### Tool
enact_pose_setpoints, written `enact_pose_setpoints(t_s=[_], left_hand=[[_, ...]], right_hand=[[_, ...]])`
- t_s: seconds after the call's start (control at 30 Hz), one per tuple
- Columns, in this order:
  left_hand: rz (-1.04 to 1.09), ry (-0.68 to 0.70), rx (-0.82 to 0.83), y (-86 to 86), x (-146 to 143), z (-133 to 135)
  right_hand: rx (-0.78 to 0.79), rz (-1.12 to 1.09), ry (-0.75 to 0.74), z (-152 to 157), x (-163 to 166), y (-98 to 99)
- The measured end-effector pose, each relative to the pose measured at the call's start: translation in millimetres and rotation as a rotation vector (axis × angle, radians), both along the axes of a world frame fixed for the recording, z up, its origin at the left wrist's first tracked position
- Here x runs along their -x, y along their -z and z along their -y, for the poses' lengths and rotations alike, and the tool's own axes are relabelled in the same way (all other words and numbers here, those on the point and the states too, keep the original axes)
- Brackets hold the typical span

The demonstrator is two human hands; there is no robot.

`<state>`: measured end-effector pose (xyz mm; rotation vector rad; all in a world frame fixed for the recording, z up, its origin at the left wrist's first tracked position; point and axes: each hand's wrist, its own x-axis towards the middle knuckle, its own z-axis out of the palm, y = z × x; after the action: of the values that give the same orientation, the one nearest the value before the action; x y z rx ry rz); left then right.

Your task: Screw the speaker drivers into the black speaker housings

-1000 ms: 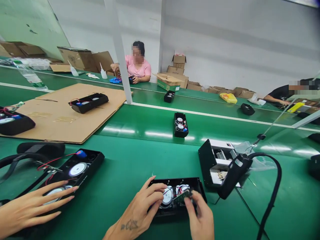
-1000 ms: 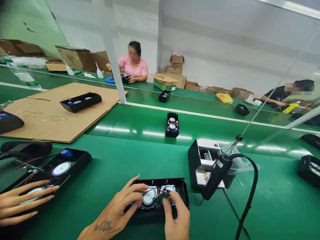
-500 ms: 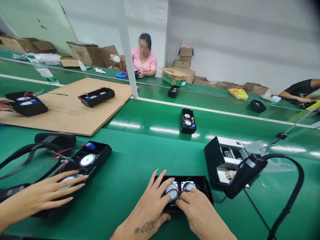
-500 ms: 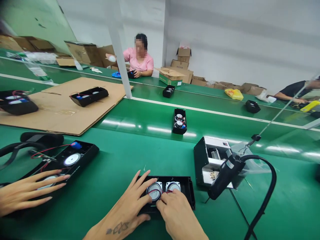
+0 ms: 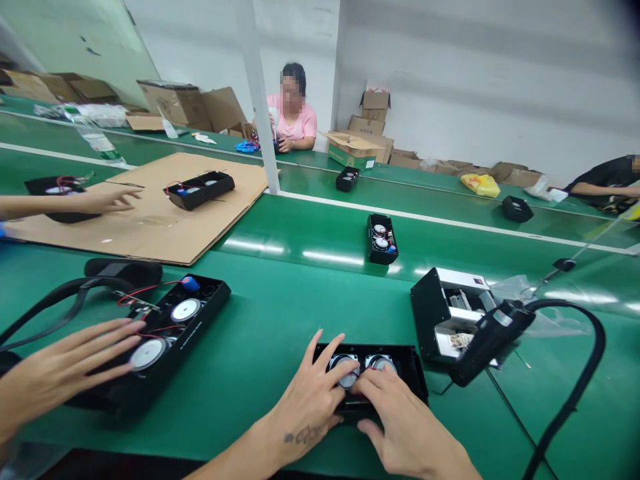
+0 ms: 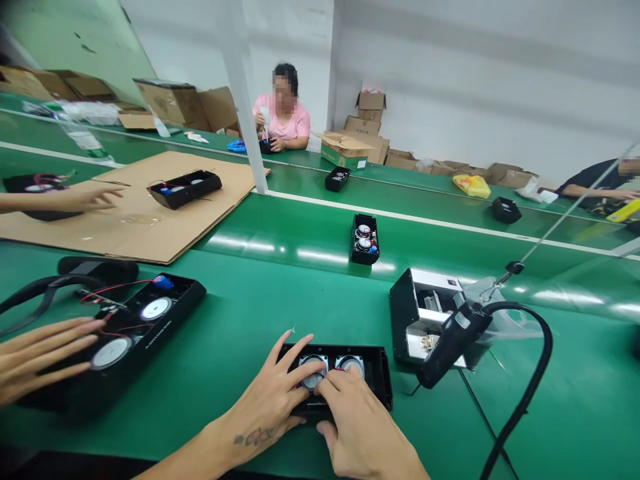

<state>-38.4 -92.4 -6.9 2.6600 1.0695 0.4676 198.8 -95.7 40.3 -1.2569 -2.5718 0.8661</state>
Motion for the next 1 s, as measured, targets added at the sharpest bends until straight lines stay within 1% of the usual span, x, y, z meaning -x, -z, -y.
enact_pose_setpoints(t_s=[0.1, 0.2, 0.27, 0.33, 0.43, 0.53, 0.6, 0.67, 0.83, 1.0], left_hand=[[-0.005, 0.014, 0.031, -5.7, 0.3, -3.5], [0.018, 0.016, 0.060, -5.3, 0.7, -6.8], [0.041, 0.021, 0.088, -4.6, 1.1, -10.5], [0.057, 0.016, 0.148, -8.0, 1.4, -18.0], [0.064, -0.024, 0.317, -24.2, 1.6, -38.1], [0.059, -0.053, 0.479, -46.3, 1.9, -60.4], [0.052, -0.057, 0.514, -57.2, 2.2, -69.6], [0.035, -0.048, 0.514, -62.5, 2.6, -72.6], [-0.004, 0.019, 0.540, -59.7, 4.3, -69.5], [0.025, 0.043, 0.570, -55.1, 5.6, -73.5]], right_hand=[[0.005, -0.023, -0.030, -2.6, 0.7, 2.9], [0.011, -0.015, -0.043, -4.9, 3.7, 2.1], [-0.004, 0.080, -0.050, -4.1, 7.8, -0.3], [-0.025, 0.185, -0.046, -5.2, 12.7, -4.0], [0.021, 0.193, 0.020, -20.5, 18.3, -13.3], [0.102, 0.145, 0.041, -49.2, 20.7, -26.5], [0.129, 0.136, 0.013, -64.8, 21.1, -34.2], [0.137, 0.123, -0.006, -71.3, 20.7, -38.4], [0.115, 0.088, -0.005, -58.7, 16.0, -34.9], [0.085, 0.114, 0.041, -47.8, 13.3, -27.1]])
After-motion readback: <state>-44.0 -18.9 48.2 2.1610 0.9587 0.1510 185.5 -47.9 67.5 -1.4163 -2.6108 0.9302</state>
